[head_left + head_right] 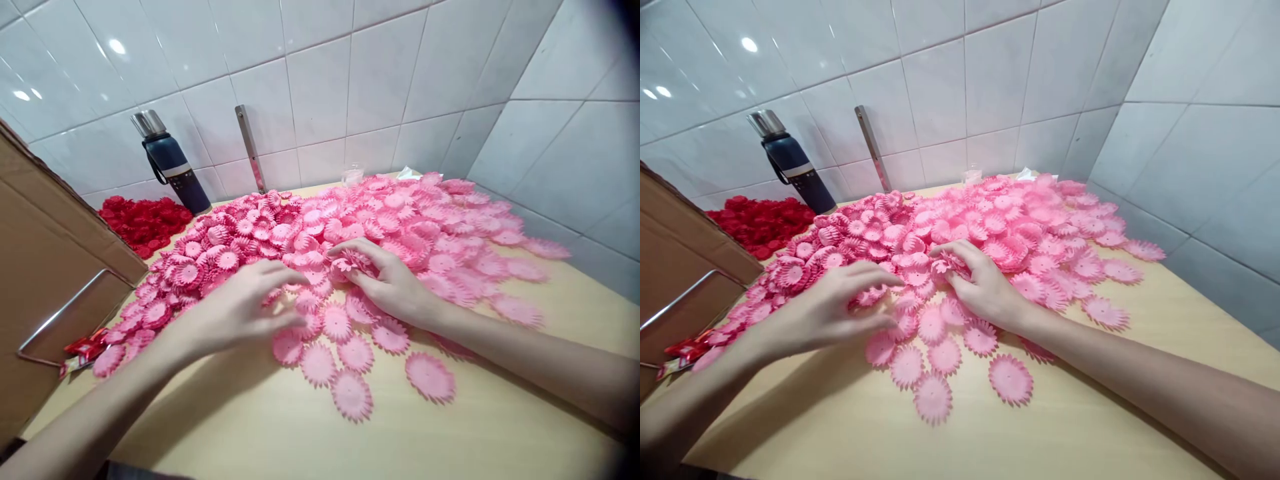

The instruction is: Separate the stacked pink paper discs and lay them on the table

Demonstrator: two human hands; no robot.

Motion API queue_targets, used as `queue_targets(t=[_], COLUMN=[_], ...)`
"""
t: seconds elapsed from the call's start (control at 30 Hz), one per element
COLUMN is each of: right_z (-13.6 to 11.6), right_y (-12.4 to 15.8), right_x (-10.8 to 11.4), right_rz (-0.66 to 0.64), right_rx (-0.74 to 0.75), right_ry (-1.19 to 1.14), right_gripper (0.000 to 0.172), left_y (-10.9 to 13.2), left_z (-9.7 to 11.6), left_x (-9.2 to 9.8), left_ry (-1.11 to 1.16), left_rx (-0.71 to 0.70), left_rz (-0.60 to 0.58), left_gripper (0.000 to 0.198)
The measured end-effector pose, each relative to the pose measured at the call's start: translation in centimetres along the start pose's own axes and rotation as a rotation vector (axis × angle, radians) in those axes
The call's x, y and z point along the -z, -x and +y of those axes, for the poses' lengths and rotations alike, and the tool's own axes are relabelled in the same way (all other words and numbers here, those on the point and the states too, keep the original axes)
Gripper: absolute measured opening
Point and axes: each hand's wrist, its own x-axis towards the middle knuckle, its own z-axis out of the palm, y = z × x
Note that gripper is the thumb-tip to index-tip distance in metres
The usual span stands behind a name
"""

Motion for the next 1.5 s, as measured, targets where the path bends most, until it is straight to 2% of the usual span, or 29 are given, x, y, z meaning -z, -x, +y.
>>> queue_targets(t=[0.03, 0.1, 0.23, 0.37, 0.47, 0.6, 0.67, 0.8, 0.87, 0.93, 1.03, 1.1, 1.17, 1.27, 1.33, 1.4, 1.5], right_z=[0.0, 0.0, -0.1, -0.4, -0.5, -0.5, -0.5, -0.5, -0.6, -0.6, -0.8, -0.8, -0.8, -0.7, -0.7, -0.8, -0.9], right_y=[0.0, 0.0, 0.0, -0.1, 0.0, 0.3, 0.3, 0.3, 0.3, 0.3, 0.2, 0.2, 0.2, 0.3, 0.2, 0.2, 0.1], right_x=[0.0, 0.0, 0.0, -0.1, 0.0, 0.2, 0.2, 0.2, 0.2, 0.1, 0.1, 0.1, 0.1, 0.1, 0.0, 0.0, 0.0], right_rz=[-0.003, -0.005, 0.002, 0.004, -0.004, -0.083, -0.123, -0.115, -0.093, -0.084, -0.1, -0.105, -0.102, -0.095, -0.09, -0.089, -0.093], right_rx=[0.002, 0.007, -0.004, -0.045, -0.041, 0.056, 0.079, 0.031, 0.02, 0.025, 0.046, 0.055, 0.059, 0.055, 0.053, 0.054, 0.052], right_ry=[0.005, 0.008, -0.004, -0.017, -0.028, -0.036, -0.013, 0.026, 0.019, 0.016, 0.018, 0.022, 0.022, 0.013, 0.004, 0.0, 0.0], right_gripper=[0.032, 0.031, 0.027, 0.028, 0.036, 0.057, 0.056, 0.04, 0.034, 0.031, 0.029, 0.028, 0.027, 0.026, 0.024, 0.023, 0.022], left_y=[-0.2, -0.7, -1.7, -2.6, -3.1, -3.6, -3.7, -3.6, -3.5, -3.4, -3.2, -3.2, -3.3, -3.5, -3.4, -3.1, -2.4], left_z=[0.4, 0.6, 0.2, -0.5, -1.0, -1.2, -1.0, -1.0, -1.3, -1.6, -1.8, -1.8, -1.7, -1.7, -1.8, -2.1, -3.0], left_x=[-0.7, -1.6, -1.7, -0.8, -0.7, -0.6, -0.2, 0.8, 1.2, 1.3, 0.7, 0.1, -0.5, -0.5, 0.0, 0.8, 1.7], left_ry=[-0.039, -0.079, 0.136, 0.186, 0.27, 0.351, 0.411, 0.667, 0.603, 0.392, 0.079, -0.031, -0.078, -0.094, -0.08, -0.081, -0.174], left_rx=[-0.01, -0.019, 0.015, 0.061, 0.038, 0.046, 0.097, 0.165, 0.138, 0.068, -0.038, -0.076, -0.076, -0.032, -0.013, 0.008, 0.072], left_rz=[-0.063, -0.078, 0.069, 0.127, 0.121, 0.142, 0.113, -0.059, -0.037, -0.025, -0.184, -0.229, -0.159, 0.069, 0.172, 0.181, 0.03], left_gripper=[0.032, 0.023, 0.018, 0.015, 0.015, 0.011, 0.011, 0.032, 0.03, 0.024, 0.028, 0.023, 0.019, 0.014, 0.013, 0.012, 0.016])
